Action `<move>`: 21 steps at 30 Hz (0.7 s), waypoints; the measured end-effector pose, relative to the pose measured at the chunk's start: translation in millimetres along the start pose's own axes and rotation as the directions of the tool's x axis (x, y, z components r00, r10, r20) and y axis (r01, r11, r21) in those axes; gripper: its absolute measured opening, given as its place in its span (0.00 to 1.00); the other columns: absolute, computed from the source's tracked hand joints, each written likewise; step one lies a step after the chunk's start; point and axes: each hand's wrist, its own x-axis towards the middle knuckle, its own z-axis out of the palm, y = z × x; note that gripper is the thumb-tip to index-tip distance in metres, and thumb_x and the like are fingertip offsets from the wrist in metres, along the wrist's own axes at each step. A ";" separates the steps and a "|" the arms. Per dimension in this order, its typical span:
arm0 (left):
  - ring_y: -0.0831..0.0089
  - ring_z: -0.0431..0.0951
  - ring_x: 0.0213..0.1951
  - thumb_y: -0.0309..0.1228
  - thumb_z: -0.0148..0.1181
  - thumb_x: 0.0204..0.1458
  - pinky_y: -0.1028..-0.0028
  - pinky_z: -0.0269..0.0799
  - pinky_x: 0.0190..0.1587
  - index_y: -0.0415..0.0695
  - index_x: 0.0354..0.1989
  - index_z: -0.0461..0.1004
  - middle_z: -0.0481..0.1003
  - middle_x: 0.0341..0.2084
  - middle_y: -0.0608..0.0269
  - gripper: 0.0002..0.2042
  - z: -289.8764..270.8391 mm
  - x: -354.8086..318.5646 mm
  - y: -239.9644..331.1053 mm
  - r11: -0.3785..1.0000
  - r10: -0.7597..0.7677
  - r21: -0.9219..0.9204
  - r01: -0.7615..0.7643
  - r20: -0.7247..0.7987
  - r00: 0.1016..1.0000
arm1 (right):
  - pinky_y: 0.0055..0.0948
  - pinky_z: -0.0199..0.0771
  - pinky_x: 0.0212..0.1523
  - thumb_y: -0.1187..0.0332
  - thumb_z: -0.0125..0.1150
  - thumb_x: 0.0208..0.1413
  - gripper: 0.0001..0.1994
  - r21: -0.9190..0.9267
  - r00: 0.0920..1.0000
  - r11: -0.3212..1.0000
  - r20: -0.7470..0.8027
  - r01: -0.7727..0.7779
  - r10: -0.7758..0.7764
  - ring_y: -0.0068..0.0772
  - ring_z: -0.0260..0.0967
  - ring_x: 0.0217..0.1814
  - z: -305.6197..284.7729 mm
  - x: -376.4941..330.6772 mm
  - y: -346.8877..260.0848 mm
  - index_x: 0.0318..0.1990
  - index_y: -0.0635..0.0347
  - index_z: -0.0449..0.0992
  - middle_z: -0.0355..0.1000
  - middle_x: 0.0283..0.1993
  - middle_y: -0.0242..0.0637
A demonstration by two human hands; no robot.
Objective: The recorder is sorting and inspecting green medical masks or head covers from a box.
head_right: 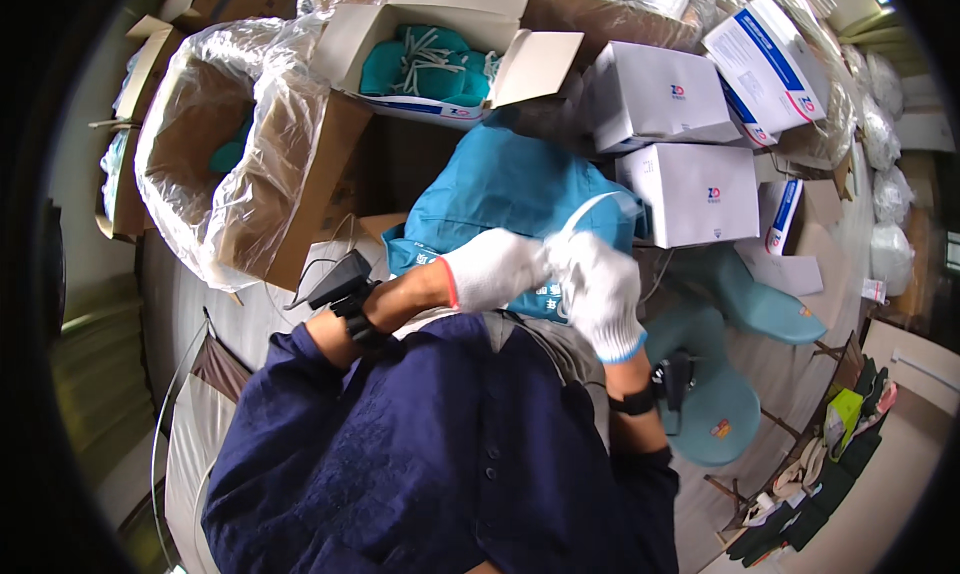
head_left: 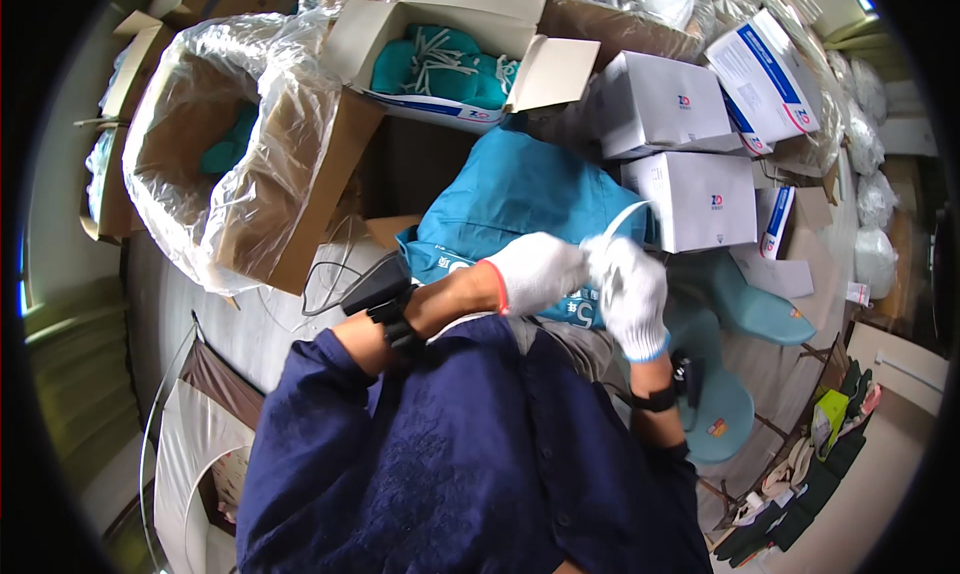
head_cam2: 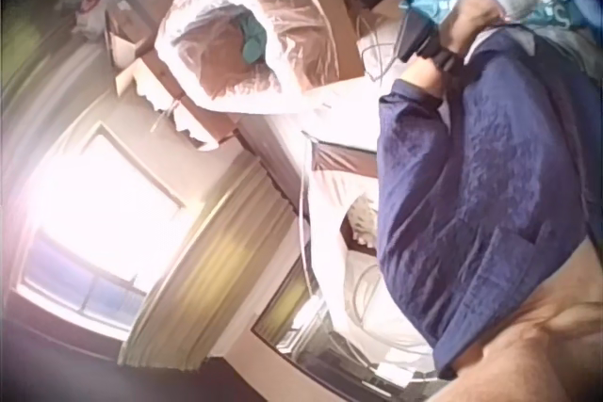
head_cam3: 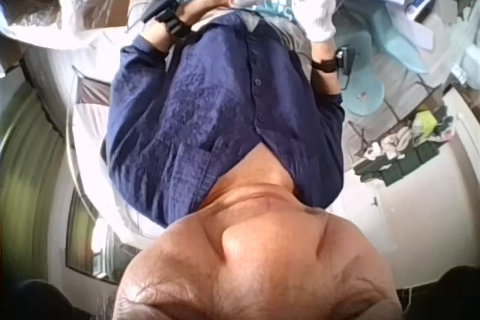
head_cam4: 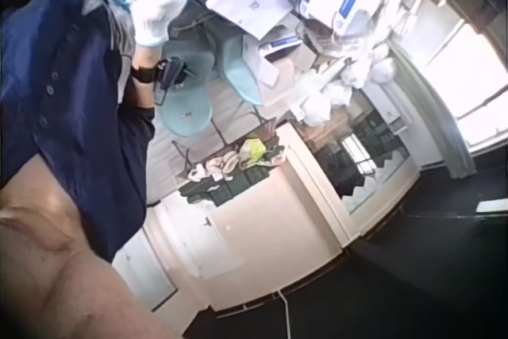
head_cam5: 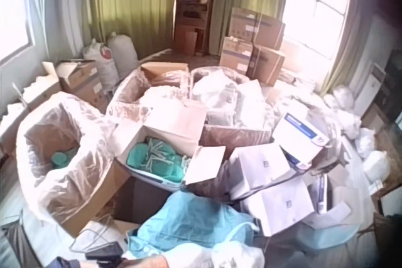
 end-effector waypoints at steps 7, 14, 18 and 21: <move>0.53 0.75 0.28 0.34 0.53 0.56 0.62 0.71 0.31 0.41 0.27 0.70 0.72 0.22 0.51 0.10 -8.6 -51.9 39.2 0.946 0.298 -0.186 -0.264 0.185 0.937 | 0.31 0.70 0.20 0.68 0.63 0.42 0.02 0.100 0.773 0.957 0.569 0.273 -0.279 0.36 0.71 0.20 -43.2 -2.8 -72.0 0.25 0.51 0.76 0.71 0.21 0.33; 0.53 0.74 0.28 0.31 0.52 0.58 0.62 0.69 0.31 0.38 0.26 0.70 0.70 0.22 0.51 0.11 -32.9 -61.4 65.6 0.894 0.389 -0.300 -0.332 0.154 0.908 | 0.30 0.72 0.23 0.64 0.64 0.41 0.07 0.209 0.687 0.955 0.663 0.209 -0.296 0.34 0.73 0.21 -76.1 3.4 -89.1 0.29 0.50 0.82 0.75 0.23 0.30; 0.68 0.75 0.26 0.28 0.53 0.53 0.69 0.70 0.28 0.35 0.29 0.74 0.74 0.24 0.56 0.08 -99.3 -81.6 27.5 0.873 0.454 -0.163 -0.459 -0.072 0.888 | 0.26 0.70 0.24 0.64 0.59 0.55 0.13 -0.031 0.846 0.998 0.530 -0.047 0.056 0.30 0.71 0.21 -130.0 -12.0 -75.7 0.22 0.60 0.74 0.71 0.19 0.35; 0.76 0.65 0.20 0.36 0.52 0.59 0.76 0.61 0.24 0.39 0.24 0.69 0.69 0.20 0.63 0.15 -103.6 -79.6 67.4 0.580 -0.234 -0.796 0.176 0.044 0.971 | 0.20 0.56 0.16 0.61 0.48 0.65 0.14 0.521 0.812 0.673 0.068 -0.524 0.580 0.17 0.55 0.14 -138.1 -15.7 -38.4 0.26 0.53 0.67 0.61 0.16 0.29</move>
